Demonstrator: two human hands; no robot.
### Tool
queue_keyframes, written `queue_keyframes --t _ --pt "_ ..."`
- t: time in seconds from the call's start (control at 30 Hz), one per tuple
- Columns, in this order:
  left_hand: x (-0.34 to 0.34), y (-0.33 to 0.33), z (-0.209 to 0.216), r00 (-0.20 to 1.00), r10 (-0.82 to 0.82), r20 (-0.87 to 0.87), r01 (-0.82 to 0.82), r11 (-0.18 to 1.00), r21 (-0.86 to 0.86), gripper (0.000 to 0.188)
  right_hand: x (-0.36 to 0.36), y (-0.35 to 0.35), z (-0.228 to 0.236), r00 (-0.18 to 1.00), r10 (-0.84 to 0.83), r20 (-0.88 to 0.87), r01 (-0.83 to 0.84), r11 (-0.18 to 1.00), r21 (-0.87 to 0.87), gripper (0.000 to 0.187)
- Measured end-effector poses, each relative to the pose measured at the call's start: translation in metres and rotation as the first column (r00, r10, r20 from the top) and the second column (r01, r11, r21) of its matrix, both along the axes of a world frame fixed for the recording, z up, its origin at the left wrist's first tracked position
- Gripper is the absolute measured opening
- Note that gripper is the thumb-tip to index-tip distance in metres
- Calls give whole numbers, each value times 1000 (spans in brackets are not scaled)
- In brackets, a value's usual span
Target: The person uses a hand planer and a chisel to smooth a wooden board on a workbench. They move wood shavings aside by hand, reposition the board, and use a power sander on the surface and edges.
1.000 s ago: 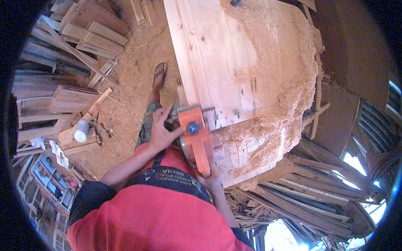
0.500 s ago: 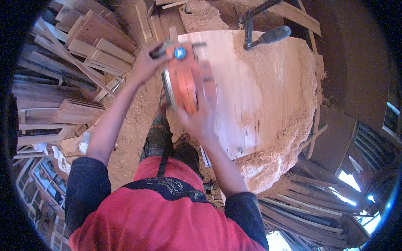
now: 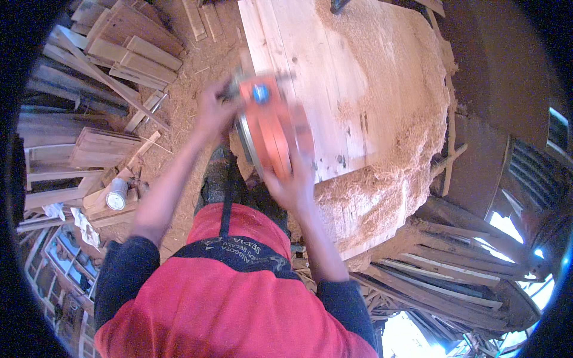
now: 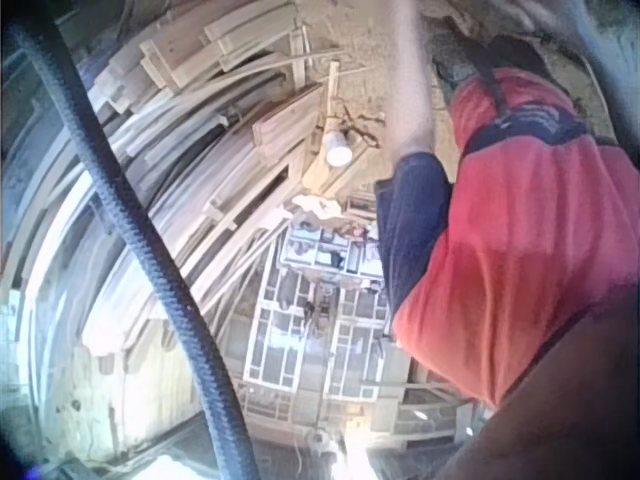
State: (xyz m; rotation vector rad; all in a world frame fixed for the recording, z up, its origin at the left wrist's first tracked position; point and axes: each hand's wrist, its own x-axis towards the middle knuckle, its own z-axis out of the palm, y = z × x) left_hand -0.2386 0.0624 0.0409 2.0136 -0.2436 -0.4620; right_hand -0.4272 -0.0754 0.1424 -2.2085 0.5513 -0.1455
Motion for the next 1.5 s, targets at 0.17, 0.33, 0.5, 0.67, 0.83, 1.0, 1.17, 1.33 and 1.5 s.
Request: queue_keyframes --t 0.17,0.33,0.5,0.67,0.83,1.0,1.17,1.33,1.5 --pt "-198 26 22 994 -79 -69 80 997 4 93 -202 28 23 966 -115 -232 135 988 69 27" --pt "-159 22 27 982 -74 -172 76 997 8 93 -170 23 21 934 -106 -341 144 985 89 34" --pt "-15 9 -20 999 34 0 -33 994 -101 83 -11 8 9 993 -32 -113 41 996 76 35" --pt "186 -10 7 989 -127 -78 123 991 -50 78 178 -12 -7 992 -6 129 1 999 45 32" --pt "319 -7 -18 996 -24 85 23 1000 11 82 313 -14 -3 972 53 228 -53 999 -8 31" --pt "243 -17 -11 999 -32 37 38 983 -180 69 243 -18 -16 987 -6 162 6 1000 1 30" --pt "8 1 -2 999 -5 48 10 995 -101 66 -1 -2 2 987 69 -142 -66 997 26 66" --pt "-194 26 22 995 -91 -51 90 996 -20 94 -196 27 22 962 -40 -271 50 998 29 55" --pt "-160 26 26 988 -103 -118 100 995 -31 91 -171 26 25 959 -49 -278 87 988 125 49"
